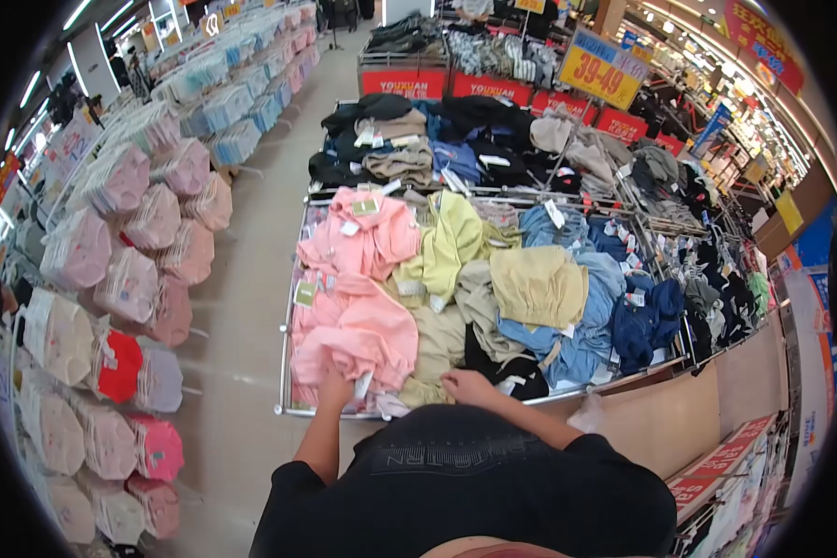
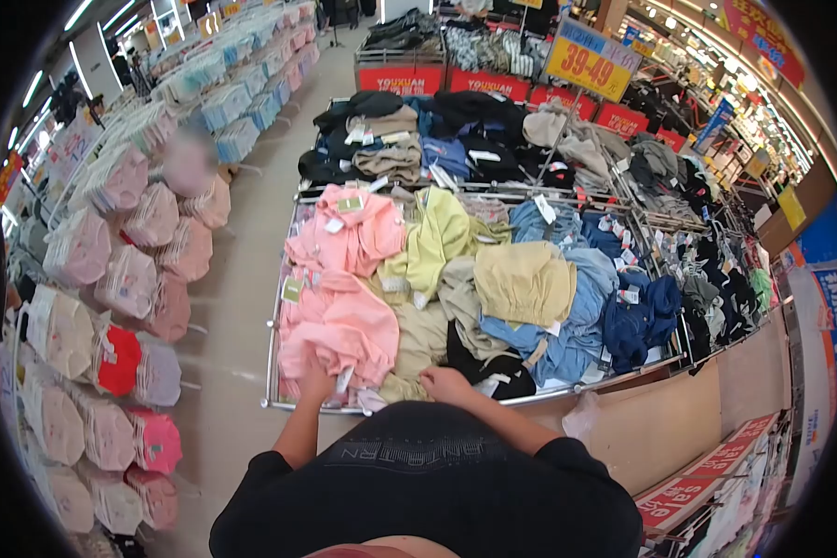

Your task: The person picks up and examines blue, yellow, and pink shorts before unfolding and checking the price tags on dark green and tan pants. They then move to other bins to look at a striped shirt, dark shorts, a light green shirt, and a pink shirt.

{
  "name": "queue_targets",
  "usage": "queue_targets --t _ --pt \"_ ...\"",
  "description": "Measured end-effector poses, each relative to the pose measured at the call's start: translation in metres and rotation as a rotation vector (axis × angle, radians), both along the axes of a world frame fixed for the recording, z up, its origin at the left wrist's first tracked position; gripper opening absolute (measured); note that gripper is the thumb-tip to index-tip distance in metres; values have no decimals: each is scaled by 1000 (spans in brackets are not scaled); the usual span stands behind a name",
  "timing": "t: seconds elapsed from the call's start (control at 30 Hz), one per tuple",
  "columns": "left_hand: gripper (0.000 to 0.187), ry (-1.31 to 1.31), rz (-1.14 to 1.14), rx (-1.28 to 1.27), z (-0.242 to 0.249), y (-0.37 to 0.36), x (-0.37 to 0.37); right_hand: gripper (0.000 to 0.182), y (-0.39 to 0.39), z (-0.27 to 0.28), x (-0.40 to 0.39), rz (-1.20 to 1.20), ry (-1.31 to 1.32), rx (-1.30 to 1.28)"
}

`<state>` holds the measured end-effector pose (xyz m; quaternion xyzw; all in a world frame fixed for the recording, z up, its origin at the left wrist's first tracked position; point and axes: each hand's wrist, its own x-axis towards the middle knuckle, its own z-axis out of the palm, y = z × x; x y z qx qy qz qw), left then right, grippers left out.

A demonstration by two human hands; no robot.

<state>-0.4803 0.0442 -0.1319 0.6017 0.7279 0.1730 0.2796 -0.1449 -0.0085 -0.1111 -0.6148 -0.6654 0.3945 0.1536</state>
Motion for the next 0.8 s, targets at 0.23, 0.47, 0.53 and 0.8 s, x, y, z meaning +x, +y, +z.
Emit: queue_targets --t 0.23,0.47,0.53,0.8 --pt "50 -13 -233 -114 -68 17 -10 37 -3 -7 -28 -63 29 -70" --pt "43 -207 -429 -56 90 12 63 53 5 28 -56 -105 279 -43" --pt "41 -242 -528 33 107 13 72 59 15 73 -64 -62 271 -28" --pt "36 -280 -609 251 145 24 95 51 24 70 -47 -57 370 -4"
